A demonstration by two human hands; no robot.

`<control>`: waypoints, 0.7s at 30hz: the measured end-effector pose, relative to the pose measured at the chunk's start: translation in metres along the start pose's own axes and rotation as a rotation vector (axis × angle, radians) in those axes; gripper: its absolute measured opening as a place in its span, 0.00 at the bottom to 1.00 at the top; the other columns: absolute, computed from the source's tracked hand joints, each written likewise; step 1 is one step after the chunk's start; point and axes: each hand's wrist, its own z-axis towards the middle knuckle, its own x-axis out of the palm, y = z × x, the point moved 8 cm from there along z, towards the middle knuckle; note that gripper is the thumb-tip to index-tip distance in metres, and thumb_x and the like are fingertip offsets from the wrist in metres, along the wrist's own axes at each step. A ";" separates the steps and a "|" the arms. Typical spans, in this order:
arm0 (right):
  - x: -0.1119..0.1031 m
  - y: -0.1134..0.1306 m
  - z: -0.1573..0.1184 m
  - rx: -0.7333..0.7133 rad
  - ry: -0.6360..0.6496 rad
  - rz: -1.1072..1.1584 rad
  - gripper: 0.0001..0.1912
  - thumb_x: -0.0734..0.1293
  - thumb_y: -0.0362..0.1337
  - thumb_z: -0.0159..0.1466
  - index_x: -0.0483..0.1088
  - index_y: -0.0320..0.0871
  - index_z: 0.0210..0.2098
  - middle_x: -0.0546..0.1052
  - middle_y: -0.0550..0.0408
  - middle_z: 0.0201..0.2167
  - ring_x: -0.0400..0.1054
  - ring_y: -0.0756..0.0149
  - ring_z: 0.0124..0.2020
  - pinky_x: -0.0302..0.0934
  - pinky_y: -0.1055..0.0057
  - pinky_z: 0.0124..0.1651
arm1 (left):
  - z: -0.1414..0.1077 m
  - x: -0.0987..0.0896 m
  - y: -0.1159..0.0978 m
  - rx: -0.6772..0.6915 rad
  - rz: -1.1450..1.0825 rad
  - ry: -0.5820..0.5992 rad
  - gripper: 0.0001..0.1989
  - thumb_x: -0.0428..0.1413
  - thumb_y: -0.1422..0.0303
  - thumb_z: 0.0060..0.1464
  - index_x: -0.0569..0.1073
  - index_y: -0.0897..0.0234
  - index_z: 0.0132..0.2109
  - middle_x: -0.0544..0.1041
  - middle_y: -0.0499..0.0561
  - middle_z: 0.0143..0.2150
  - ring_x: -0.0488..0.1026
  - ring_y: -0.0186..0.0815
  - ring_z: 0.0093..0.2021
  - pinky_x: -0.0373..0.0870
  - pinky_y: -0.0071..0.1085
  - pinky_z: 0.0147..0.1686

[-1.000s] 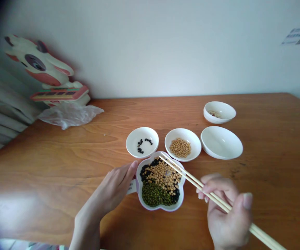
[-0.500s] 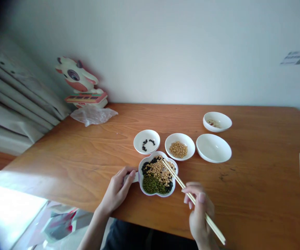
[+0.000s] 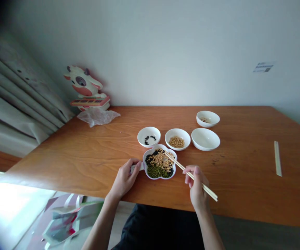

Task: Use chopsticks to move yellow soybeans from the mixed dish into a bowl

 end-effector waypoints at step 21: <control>-0.016 0.009 0.004 0.022 -0.168 0.104 0.19 0.69 0.44 0.72 0.73 0.44 0.59 0.77 0.46 0.59 0.76 0.57 0.53 0.75 0.53 0.54 | 0.002 -0.001 -0.004 0.104 0.049 0.119 0.12 0.47 0.60 0.75 0.73 0.57 0.46 0.81 0.53 0.45 0.78 0.44 0.45 0.69 0.37 0.47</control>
